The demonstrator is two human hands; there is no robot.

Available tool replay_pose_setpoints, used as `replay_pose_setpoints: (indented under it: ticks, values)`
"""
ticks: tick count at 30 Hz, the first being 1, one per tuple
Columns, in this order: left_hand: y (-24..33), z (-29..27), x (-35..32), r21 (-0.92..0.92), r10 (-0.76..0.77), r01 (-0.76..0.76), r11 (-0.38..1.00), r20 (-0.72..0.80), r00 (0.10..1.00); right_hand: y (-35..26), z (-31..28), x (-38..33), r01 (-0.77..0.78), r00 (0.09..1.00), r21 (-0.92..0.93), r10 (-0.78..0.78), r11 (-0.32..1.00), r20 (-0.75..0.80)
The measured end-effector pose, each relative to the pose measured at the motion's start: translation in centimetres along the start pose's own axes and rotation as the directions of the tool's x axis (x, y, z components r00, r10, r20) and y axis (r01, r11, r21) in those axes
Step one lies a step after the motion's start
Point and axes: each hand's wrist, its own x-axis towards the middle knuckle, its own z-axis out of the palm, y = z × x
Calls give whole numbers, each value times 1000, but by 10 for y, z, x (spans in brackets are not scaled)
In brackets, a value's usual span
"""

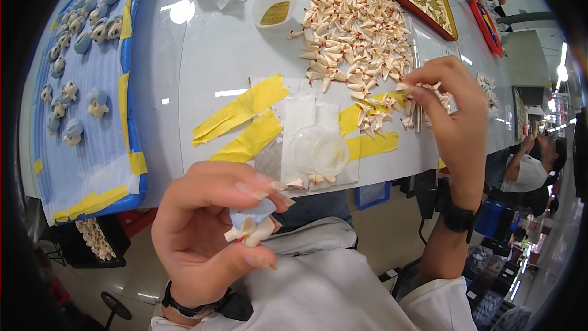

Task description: The person assembles small, white, animal-like figurines by hand. They pick up a base figure and attach small, pointed components to the top, likely representing ears or horns. The process is repetitive, with the person handling each piece individually and placing the finished items on a blue tray.

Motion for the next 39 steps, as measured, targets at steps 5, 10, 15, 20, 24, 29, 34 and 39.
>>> replay_pose_setpoints:
  ticks: [5,10,15,20,24,29,34,39]
  values:
    - [2,4,-1,-57,-43,43,997,1,999,-3,-6,-9,-149,979,175,171,973,-115]
    - [3,5,-5,-72,-74,74,995,4,997,-10,-4,-14,-259,958,330,284,908,-29]
    - [6,10,-5,-189,-124,118,975,-25,992,-6,-9,-19,-252,949,457,310,853,-54]
    - [1,7,-5,-189,-102,106,976,31,994,-7,-9,-21,-319,914,551,404,771,-35]
    - [-2,4,-5,-167,-48,63,984,96,994,-6,-8,-19,-304,916,583,400,753,-38]
    - [0,2,-4,-160,-82,93,983,74,994,-2,-8,-19,-336,885,559,458,758,-88]
    - [0,-4,-1,-61,-53,62,996,131,990,-6,-8,-24,-286,875,551,449,784,-184]
    - [-5,-6,-2,-185,-8,41,982,171,985,-34,-4,-32,-197,925,604,351,772,-147]
